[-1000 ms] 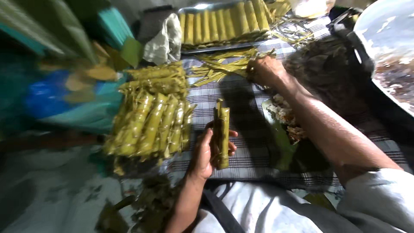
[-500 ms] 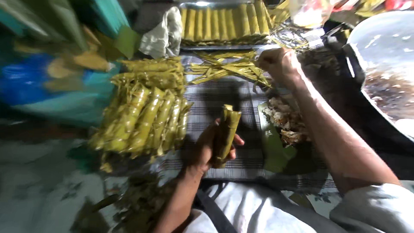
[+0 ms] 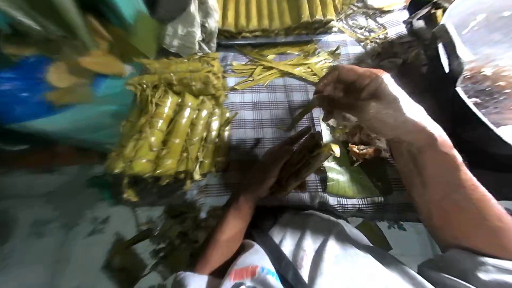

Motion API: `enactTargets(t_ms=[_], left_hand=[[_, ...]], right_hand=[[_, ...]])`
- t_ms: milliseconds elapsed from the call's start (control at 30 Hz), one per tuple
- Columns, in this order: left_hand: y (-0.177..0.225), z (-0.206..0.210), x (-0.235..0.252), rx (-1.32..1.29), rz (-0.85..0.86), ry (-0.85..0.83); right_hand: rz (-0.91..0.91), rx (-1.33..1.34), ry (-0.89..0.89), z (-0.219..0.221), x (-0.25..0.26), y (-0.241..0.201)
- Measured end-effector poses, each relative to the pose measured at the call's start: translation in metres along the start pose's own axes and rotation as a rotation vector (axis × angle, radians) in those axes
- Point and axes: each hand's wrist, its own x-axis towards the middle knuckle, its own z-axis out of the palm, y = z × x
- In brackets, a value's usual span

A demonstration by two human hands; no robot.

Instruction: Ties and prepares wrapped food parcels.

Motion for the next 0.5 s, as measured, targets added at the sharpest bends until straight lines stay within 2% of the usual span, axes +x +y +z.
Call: enactTargets(t_ms=[100,233,300,367,500], left_hand=[[-0.006,0.001,-0.004,-0.122,-0.007,-0.105],[-0.001,0.016,-0.003,-0.161,0.018,-0.051],[0.001,0.017,0.001,-0.199,0.025,-0.075],[0.001,0.018,0.003,-0.206,0.051,-0.101],[-0.001,0.009,0.005,-0.235,0.134,-0.105]], right_hand=[[-0.020,-0.011,-0.055,0.005,0.003,-0.004],[-0.045,-0.245,-0.107,0.021,-0.008,-0.017],[-0.033,-0.251,-0.133,0.023,-0.016,-0.018],[0.005,-0.106,-0.173,0.022,-0.024,-0.012],[0.228,0.309,-0.181,0.022,-0.045,0.002]])
